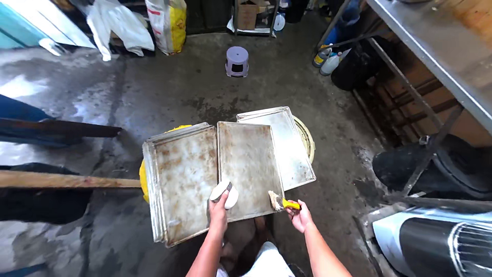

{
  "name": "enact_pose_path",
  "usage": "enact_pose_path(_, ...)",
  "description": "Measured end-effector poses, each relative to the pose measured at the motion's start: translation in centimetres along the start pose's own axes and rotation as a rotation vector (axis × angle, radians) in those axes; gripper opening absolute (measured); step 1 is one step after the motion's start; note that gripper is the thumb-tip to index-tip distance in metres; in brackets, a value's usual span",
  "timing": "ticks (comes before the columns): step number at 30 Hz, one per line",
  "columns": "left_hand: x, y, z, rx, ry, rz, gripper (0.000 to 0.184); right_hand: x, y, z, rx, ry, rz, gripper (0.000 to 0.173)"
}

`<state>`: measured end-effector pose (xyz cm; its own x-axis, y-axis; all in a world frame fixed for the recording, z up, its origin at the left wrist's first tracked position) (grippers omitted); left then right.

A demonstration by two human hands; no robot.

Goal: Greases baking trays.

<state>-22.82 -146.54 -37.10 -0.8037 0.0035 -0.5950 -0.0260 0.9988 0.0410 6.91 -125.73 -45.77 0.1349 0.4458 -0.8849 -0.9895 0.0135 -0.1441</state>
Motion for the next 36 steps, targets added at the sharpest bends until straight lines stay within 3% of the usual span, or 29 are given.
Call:
enact_pose_path(4, 1.6, -5.0, -2.4, -0.045, -0.001, -0.083, 0.054, -4.5, 2.4, -1.6, -0.055, -0.119, 0.089, 0.050)
enact_pose_path(7, 3.1, -11.3, -2.4, -0.069, -0.067, -0.135, 0.047, -9.0, 4.6, -2.9, -0.089, -0.223, 0.110, 0.049)
enact_pose_path(10, 5.9, -17.2, -2.5, -0.058, -0.028, -0.141, 0.043, -12.2, 8.3, -5.6, -0.192, -0.285, 0.149, 0.052)
enact_pose_path(13, 8.3, -20.3, -3.5, 0.061, 0.047, -0.147, 0.058, -12.9, 12.2, -8.5, -0.296, -0.348, 0.181, 0.059)
enact_pose_path(16, 8.9, -20.6, -5.4, 0.294, 0.287, -0.146, 0.100, -14.1, 14.3, -8.1, -0.288, -0.383, 0.206, 0.064)
enact_pose_path(17, 8.3, -20.1, -6.2, 0.394, 0.398, -0.113, 0.115, -15.1, 14.3, -7.0, -0.266, -0.390, 0.213, 0.065)
enact_pose_path(19, 6.1, -18.0, -7.5, 0.556, 0.601, 0.018, 0.121, -18.3, 14.1, -3.8, -0.256, -0.417, 0.295, 0.065)
enact_pose_path(21, 3.6, -14.8, -7.6, 0.651, 0.715, 0.219, 0.113, -22.4, 13.8, -0.2, -0.279, -0.539, 0.512, 0.047)
enact_pose_path(23, 1.2, -11.0, -7.0, 0.682, 0.769, 0.436, 0.107, -25.5, 13.9, 2.3, -0.468, -0.780, 0.705, 0.024)
enact_pose_path(25, -1.6, -6.9, -6.2, 0.710, 0.816, 0.622, 0.102, -26.8, 14.3, 3.0, -0.742, -1.028, 0.800, 0.019)
enact_pose_path(27, -4.4, -2.7, -5.4, 0.744, 0.849, 0.773, 0.094, -25.8, 14.5, 2.5, -0.846, -1.114, 0.825, 0.020)
enact_pose_path(30, -6.2, 2.2, -2.7, 0.763, 0.781, 0.921, 0.090, -22.2, 13.0, 3.2, -0.690, -0.839, 0.767, 0.021)
enact_pose_path(33, -4.7, 5.4, 0.6, 0.796, 0.649, 0.915, 0.096, -17.5, 8.7, 7.7, -0.395, -0.623, 0.545, 0.025)
enact_pose_path(36, -3.3, 7.9, 5.0, 1.084, 0.551, 0.937, 0.100, -11.6, 4.4, 14.0, -0.351, -0.858, 0.159, 0.022)
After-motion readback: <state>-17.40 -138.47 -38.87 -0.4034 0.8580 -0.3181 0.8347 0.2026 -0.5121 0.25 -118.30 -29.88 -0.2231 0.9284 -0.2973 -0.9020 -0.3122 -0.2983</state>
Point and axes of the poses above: each hand's wrist, its own x-axis towards the middle knuckle, its own y-axis out of the palm, z = x × y, the point moved 6 cm from there along x, towards the middle knuckle, and after that the axes turned 13 degrees about -z, right-handed, at the moved point
